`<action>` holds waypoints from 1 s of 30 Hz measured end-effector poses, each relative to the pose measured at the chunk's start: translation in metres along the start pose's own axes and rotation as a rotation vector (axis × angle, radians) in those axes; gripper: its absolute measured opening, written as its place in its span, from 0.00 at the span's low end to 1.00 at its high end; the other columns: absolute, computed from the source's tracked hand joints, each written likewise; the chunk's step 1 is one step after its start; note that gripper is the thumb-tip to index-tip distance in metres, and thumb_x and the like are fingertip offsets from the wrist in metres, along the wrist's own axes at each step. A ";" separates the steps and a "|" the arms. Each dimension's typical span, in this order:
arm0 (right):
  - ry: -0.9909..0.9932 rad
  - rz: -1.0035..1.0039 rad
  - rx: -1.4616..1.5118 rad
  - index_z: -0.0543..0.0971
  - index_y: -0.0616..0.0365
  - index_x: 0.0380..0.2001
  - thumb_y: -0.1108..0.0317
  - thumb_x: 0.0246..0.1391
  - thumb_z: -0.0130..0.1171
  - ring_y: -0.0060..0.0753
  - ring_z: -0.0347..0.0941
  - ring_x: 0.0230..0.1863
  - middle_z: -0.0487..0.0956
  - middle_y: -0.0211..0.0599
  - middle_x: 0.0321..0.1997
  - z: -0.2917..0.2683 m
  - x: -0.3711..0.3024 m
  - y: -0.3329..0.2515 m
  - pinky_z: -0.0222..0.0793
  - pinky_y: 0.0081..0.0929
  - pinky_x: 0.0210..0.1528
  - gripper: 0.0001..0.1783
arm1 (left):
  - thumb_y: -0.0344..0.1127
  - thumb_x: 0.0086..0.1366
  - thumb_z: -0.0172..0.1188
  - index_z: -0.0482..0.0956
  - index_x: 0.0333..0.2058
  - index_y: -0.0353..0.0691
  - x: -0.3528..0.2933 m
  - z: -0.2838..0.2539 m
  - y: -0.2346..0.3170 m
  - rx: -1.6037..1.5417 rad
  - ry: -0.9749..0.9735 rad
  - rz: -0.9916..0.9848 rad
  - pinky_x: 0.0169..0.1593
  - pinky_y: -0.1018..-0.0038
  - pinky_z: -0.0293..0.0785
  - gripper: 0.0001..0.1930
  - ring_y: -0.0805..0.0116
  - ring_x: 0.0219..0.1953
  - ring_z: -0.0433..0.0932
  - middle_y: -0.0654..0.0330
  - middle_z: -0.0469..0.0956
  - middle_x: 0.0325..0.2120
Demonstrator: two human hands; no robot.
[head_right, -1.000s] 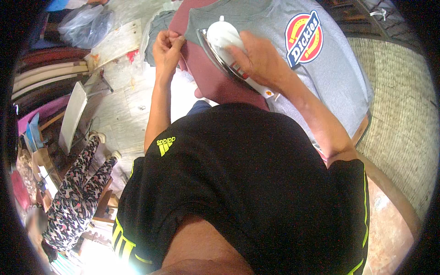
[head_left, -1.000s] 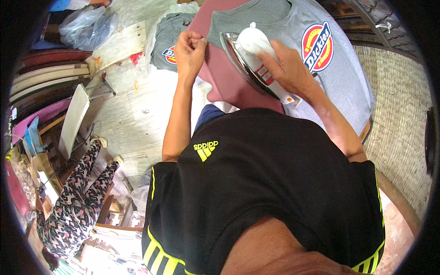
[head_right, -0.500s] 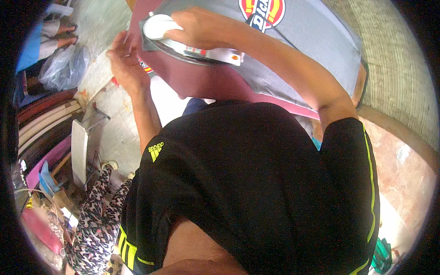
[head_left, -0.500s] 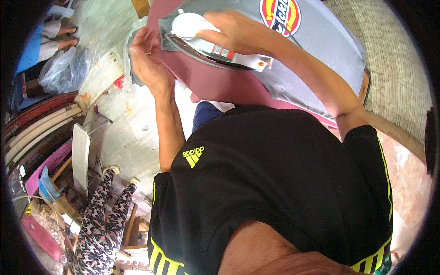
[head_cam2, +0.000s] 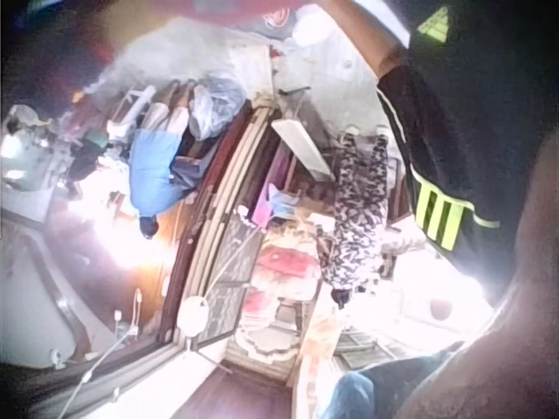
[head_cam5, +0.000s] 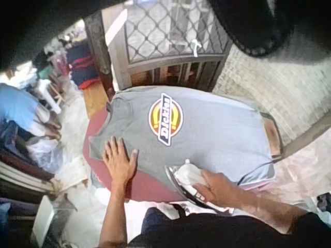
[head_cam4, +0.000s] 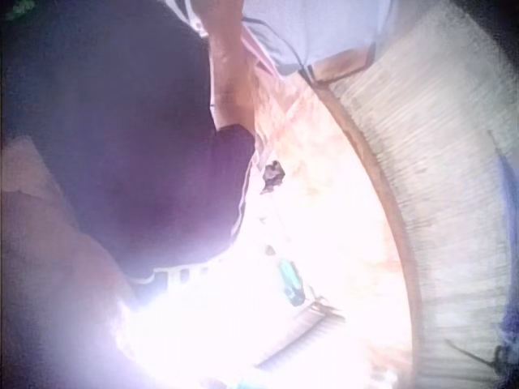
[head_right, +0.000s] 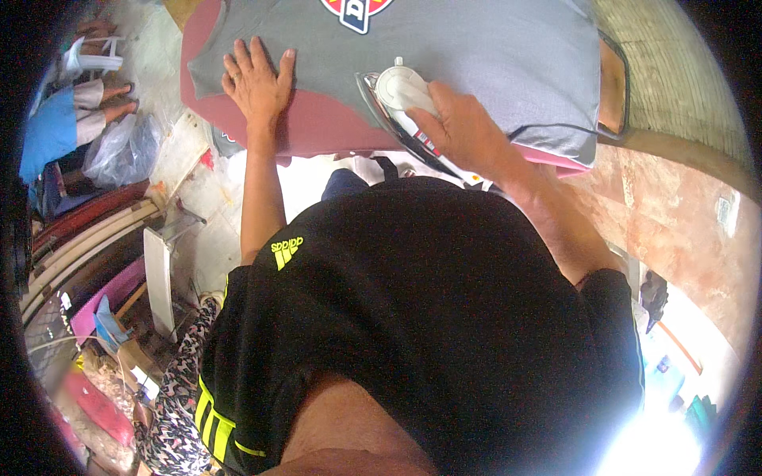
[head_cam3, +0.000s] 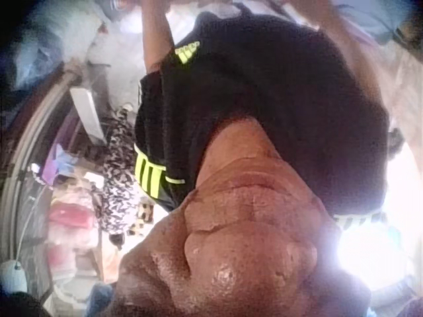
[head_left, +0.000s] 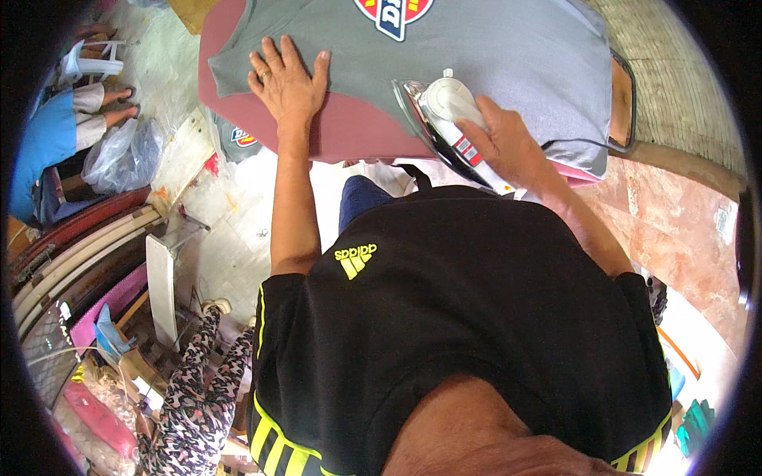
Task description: The person irons a grey t-shirt on a pink ironing board using a white steam iron. They repeatedly adjust the shirt's position and flip it over to smooth different sections of the fabric.
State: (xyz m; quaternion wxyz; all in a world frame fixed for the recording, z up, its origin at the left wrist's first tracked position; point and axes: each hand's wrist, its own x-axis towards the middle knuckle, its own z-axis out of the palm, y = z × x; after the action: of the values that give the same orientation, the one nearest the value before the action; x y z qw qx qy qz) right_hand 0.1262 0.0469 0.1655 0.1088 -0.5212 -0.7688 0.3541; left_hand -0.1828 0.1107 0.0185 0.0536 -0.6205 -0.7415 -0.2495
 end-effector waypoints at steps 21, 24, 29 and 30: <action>0.518 0.117 -0.288 0.78 0.62 0.44 0.51 0.62 0.52 0.51 0.80 0.37 0.81 0.57 0.36 -0.142 0.200 0.111 0.75 0.43 0.40 0.23 | 0.56 0.60 0.61 0.66 0.64 0.42 -0.018 -0.014 0.120 -0.142 -0.166 0.278 0.68 0.41 0.42 0.37 0.39 0.72 0.47 0.45 0.56 0.68; 0.492 -0.067 -0.497 0.81 0.60 0.41 0.49 0.59 0.51 0.59 0.80 0.40 0.81 0.60 0.37 -0.182 0.245 0.153 0.75 0.48 0.44 0.24 | 0.57 0.58 0.63 0.66 0.64 0.44 -0.038 -0.019 0.180 -0.264 -0.443 0.483 0.68 0.40 0.44 0.38 0.39 0.71 0.47 0.47 0.52 0.69; 0.398 -0.080 -0.289 0.80 0.59 0.46 0.51 0.61 0.51 0.59 0.79 0.44 0.81 0.60 0.42 -0.173 0.224 0.161 0.73 0.48 0.47 0.23 | 0.58 0.57 0.65 0.64 0.65 0.45 -0.068 -0.004 0.203 -0.347 -0.514 0.540 0.67 0.38 0.46 0.41 0.39 0.72 0.44 0.49 0.50 0.70; 0.420 -0.335 -0.236 0.78 0.61 0.47 0.52 0.62 0.52 0.61 0.78 0.44 0.80 0.61 0.42 -0.163 0.208 0.161 0.73 0.48 0.48 0.23 | 0.57 0.57 0.65 0.64 0.65 0.46 -0.068 -0.002 0.201 -0.319 -0.514 0.534 0.67 0.38 0.46 0.41 0.40 0.72 0.44 0.49 0.50 0.71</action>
State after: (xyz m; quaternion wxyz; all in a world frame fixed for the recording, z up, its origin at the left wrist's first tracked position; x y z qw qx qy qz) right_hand 0.2404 0.3333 0.1360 0.2612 -0.4579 -0.8407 0.1239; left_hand 0.0223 0.0704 0.0551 -0.1678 -0.8341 -0.4953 -0.1753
